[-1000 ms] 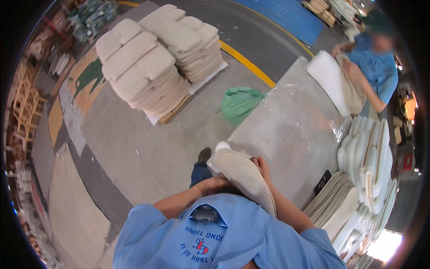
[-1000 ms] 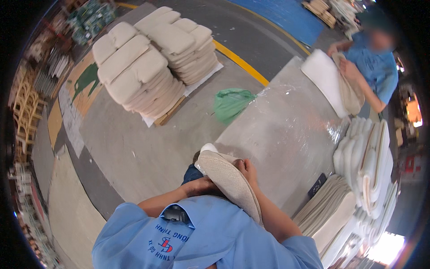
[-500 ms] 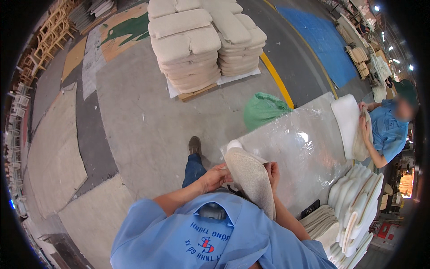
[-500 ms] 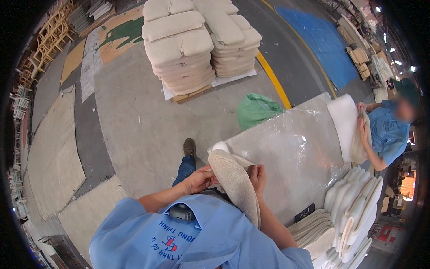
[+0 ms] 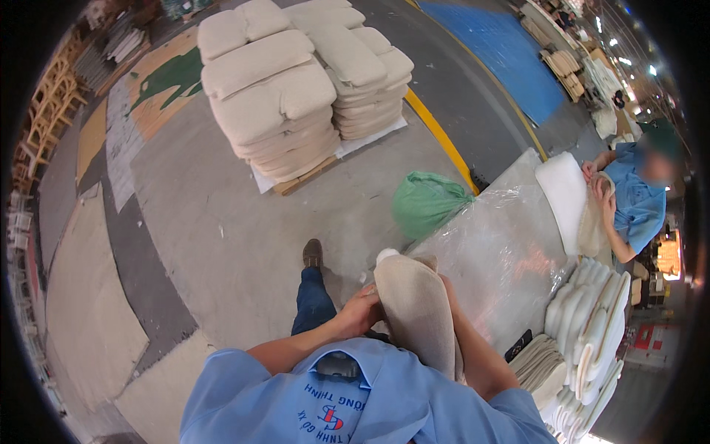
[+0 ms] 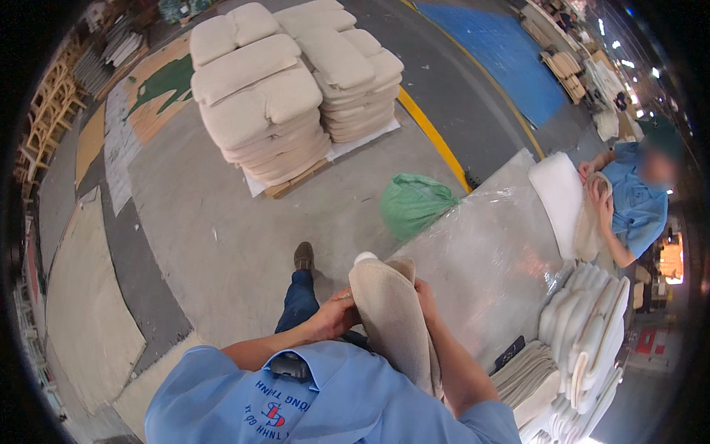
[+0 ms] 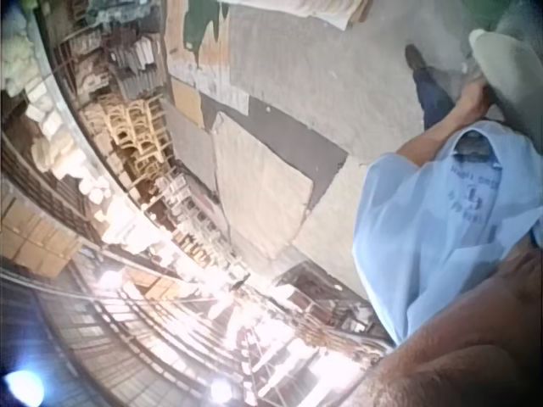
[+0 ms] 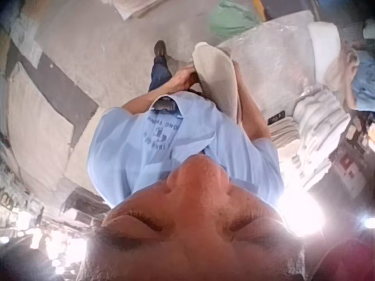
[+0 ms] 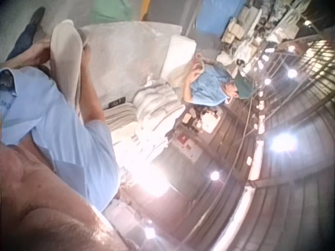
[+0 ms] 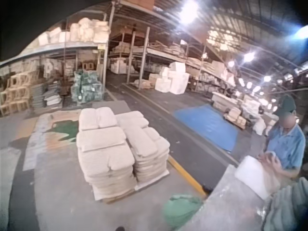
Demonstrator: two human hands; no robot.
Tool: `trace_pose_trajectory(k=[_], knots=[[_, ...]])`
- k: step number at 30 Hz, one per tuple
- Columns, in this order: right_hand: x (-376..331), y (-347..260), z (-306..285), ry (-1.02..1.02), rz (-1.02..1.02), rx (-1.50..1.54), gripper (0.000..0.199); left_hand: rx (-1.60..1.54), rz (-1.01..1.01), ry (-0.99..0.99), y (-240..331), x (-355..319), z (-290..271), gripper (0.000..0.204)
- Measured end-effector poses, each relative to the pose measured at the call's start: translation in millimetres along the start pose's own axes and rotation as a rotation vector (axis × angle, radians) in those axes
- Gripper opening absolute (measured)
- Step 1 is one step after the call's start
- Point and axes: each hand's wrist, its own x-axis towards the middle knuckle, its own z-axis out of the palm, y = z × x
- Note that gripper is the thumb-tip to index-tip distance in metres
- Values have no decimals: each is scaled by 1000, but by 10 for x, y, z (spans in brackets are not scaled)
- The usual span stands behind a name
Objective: The person folds beige cushion covers on a table, aligns edges, and stacks them. The person also picks up and places cushion covers from a nearby pile. Other workers are visible in the background performing similar tasks.
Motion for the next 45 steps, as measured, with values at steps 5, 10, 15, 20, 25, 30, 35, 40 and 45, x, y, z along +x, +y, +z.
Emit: trace_pose_trajectory(k=[5, 10, 15, 20, 25, 30, 35, 40, 45], knots=[[559, -311, 208, 40, 259, 32, 31, 0, -165, -96, 306, 238, -384, 36], [693, -389, 405, 146, 200, -160, 32, 39, -215, 73, 432, 345, -337, 39], [715, -468, 424, 333, 198, -280, 35, 102, -84, 199, 365, 423, 33, 35], [752, -348, 408, 445, 174, -423, 41, 259, 64, 343, 168, 564, -55, 27], [673, -162, 334, 422, 188, -517, 42, 372, 131, 425, 70, 713, -101, 29], [646, -46, 359, 384, 198, -529, 46, 299, 93, 460, 217, 826, 34, 29], [536, 132, 368, 362, 260, -539, 52, 317, 94, 478, 245, 926, 90, 28], [402, 301, 325, 277, 211, -181, 52, 523, 107, 328, 324, 820, 151, 26], [50, 95, 307, 394, 226, -11, 50, 866, 204, 63, 117, 703, 220, 49]])
